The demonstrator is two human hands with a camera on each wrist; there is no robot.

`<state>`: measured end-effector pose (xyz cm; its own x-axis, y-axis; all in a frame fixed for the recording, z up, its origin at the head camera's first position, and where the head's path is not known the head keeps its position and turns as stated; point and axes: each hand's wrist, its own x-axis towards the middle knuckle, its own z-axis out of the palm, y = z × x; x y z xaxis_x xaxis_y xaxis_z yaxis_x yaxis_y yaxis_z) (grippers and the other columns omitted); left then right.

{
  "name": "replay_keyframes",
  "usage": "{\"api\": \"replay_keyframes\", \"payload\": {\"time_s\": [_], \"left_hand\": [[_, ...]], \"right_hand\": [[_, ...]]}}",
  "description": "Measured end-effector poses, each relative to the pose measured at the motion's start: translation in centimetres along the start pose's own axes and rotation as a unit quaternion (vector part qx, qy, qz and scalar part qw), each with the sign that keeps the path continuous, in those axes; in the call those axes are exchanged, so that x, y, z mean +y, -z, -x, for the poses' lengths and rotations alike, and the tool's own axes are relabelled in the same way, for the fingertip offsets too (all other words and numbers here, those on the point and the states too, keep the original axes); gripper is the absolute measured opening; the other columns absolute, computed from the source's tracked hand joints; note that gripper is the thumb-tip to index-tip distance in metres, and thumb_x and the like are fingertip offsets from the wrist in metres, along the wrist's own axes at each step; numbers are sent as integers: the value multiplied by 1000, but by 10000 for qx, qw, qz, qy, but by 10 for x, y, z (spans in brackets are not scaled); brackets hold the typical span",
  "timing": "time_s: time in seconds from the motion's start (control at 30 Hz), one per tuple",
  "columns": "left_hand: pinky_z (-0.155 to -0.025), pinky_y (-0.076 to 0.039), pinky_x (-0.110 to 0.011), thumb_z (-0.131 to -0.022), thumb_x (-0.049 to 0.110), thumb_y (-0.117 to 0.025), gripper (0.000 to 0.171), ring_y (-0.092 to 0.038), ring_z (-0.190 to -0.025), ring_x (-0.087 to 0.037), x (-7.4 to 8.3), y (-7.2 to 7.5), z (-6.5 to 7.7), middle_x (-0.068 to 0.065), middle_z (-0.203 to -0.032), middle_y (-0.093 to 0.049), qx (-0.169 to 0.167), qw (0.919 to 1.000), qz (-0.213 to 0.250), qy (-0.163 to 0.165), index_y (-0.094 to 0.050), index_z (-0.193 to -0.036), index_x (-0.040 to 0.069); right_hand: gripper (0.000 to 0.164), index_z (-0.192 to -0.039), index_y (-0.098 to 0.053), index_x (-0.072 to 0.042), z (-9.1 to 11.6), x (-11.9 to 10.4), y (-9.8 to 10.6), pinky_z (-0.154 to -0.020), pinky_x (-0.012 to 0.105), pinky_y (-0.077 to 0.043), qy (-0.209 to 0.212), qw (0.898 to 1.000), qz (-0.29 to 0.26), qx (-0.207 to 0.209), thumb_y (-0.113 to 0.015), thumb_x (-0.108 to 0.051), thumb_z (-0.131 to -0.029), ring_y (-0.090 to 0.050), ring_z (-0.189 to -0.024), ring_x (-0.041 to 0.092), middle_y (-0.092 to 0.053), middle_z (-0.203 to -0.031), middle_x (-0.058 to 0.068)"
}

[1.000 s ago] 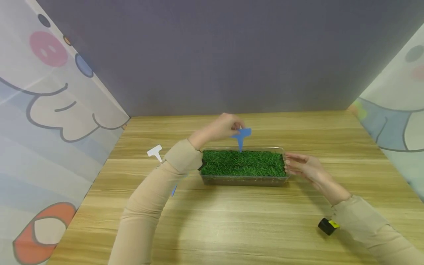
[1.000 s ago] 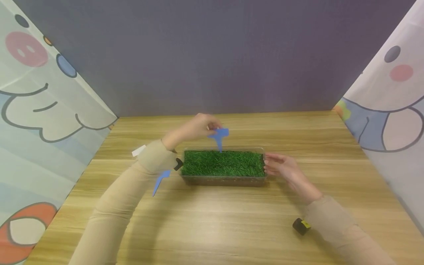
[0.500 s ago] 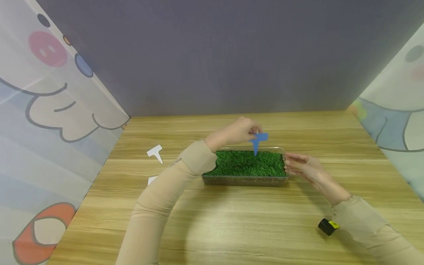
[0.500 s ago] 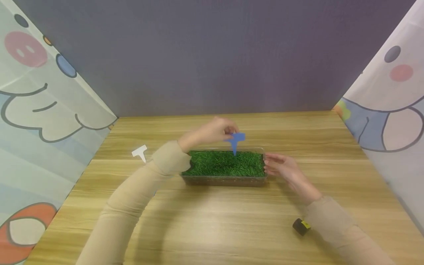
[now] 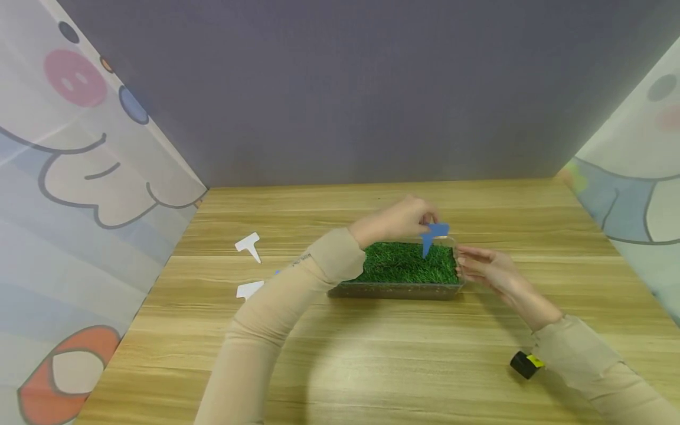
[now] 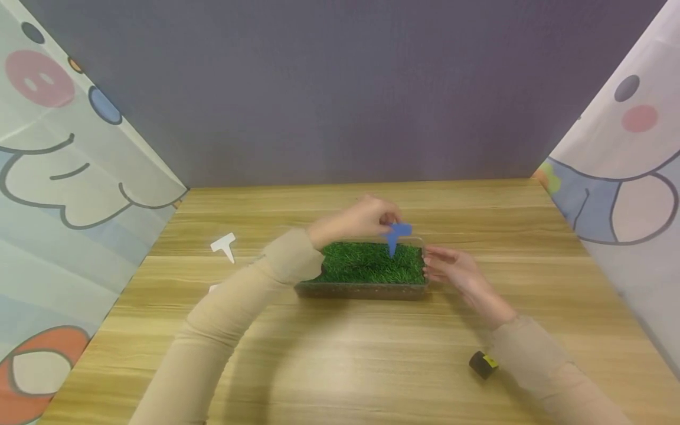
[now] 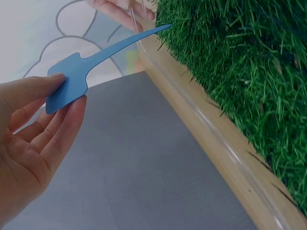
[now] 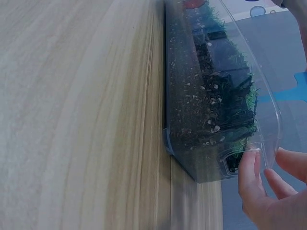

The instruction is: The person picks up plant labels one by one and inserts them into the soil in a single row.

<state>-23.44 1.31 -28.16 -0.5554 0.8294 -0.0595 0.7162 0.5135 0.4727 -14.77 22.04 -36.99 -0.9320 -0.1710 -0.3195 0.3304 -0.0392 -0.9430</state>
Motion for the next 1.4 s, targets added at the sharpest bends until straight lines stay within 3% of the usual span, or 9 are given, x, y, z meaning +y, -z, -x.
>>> {"api": "replay_keyframes", "payload": {"time_s": [0.37,0.83,1.07,1.27,1.4], "left_hand": [[-61,-42,-11,-84,7,-58,17,-53,-67,-7,4,-10,-10,2,-78,-59,-11,9995,-249,-187,-63,-99,8],[-68,-41,-11,-85,9,-57,19,-52,-77,-6,6,-17,-12,1,-88,-59,-212,9986,-374,-319,-61,-103,6],[-68,-42,-13,-86,8,-55,18,-52,-79,-7,7,-21,-18,1,-89,-58,-436,9978,-444,-237,-61,-103,6],[-69,-42,-12,-86,8,-56,15,-53,-80,-7,9,-25,-21,1,-90,-59,-503,9971,-537,-214,-62,-100,6],[-69,-42,-13,-85,6,-55,16,-53,-81,-7,9,-27,-21,0,-92,-59,-593,9966,-548,-163,-61,-100,6]], "right_hand": [[65,-134,-25,6,0,0,0,-79,23,-48,-1,9999,162,-26,-60,-16,-84,-61,-85,9,-62,-94,-13],[68,-134,-22,9,-1,0,-2,-79,22,-48,27,9999,96,-24,-60,-16,-84,-61,-84,8,-62,-94,-16],[61,-133,-31,4,-2,1,-1,-78,23,-49,-13,10000,-9,18,-61,-16,-84,-62,-84,8,-64,-92,-14],[71,-135,-16,10,-2,1,-2,-79,22,-48,-8,9999,169,-25,-59,-17,-85,-61,-84,6,-62,-92,-15],[72,-136,-15,10,-2,1,-1,-78,21,-48,-41,9997,234,-11,-59,-18,-85,-61,-84,6,-62,-91,-15]]}}
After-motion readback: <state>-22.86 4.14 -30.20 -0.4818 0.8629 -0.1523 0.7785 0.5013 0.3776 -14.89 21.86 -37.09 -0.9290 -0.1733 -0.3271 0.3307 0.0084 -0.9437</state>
